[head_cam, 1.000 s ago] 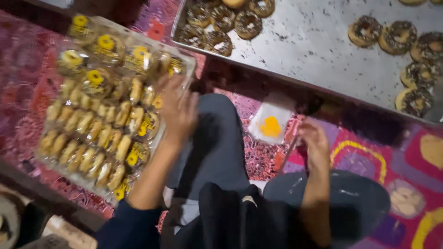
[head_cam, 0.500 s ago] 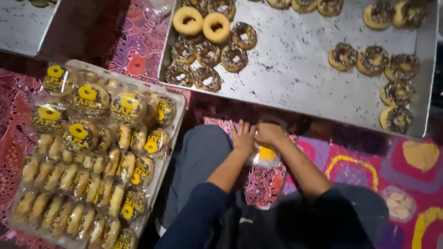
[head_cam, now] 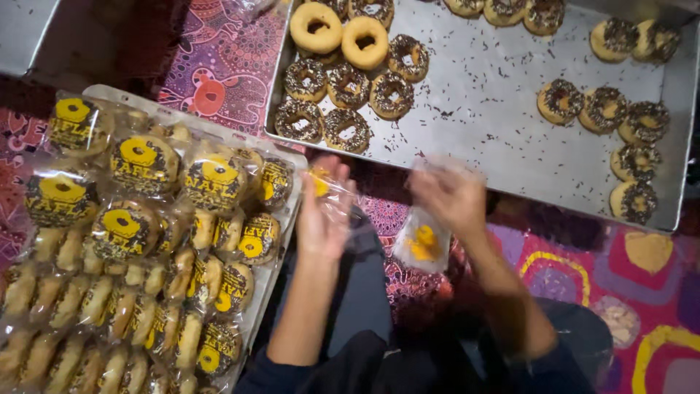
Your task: The person sits on a patterned floor mat and repeatedly picks donuts from a metal tray, places them into clear plastic bags, and arranges the sealed bags on a nearby tray. The person handles both plain and chocolate-sprinkled donuts.
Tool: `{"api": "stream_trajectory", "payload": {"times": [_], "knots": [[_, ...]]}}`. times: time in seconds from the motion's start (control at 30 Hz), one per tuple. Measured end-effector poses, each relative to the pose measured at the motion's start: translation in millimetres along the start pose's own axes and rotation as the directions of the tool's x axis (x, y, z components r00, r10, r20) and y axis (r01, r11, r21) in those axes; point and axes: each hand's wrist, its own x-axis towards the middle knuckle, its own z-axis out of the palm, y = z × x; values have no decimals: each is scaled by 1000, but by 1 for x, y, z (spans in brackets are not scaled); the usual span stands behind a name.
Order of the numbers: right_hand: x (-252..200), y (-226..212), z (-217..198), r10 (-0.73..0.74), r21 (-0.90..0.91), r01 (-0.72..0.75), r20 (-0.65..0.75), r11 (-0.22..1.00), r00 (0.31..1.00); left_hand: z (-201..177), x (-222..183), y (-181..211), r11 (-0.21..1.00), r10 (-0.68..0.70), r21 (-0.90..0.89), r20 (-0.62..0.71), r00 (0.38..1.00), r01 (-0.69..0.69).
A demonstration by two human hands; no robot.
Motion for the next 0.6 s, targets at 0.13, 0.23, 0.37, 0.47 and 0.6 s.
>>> {"api": "stream_trajectory", "payload": {"times": [0.13, 0.23, 0.37, 0.47, 0.6], "knots": [[143, 2, 28, -144, -795, 92, 6, 600, 990, 10, 9, 14, 969, -68, -238, -15, 998, 62], [155, -13, 46, -250, -731, 131, -56, 670, 967, 9, 13, 5, 940, -113, -309, 107, 988, 141], [44, -37, 10, -336, 108, 335, -9, 936, 942, -2, 18, -9, 934, -135, -311, 147, 980, 175], [-60, -25, -17, -449, 251, 450, -67, 857, 891, 3, 8, -24, 950, -158, -247, 141, 977, 189], [-119, 13, -15, -349, -15, 352, -182, 936, 919, 27, -41, -77, 971, -209, -75, 205, 956, 229]]}}
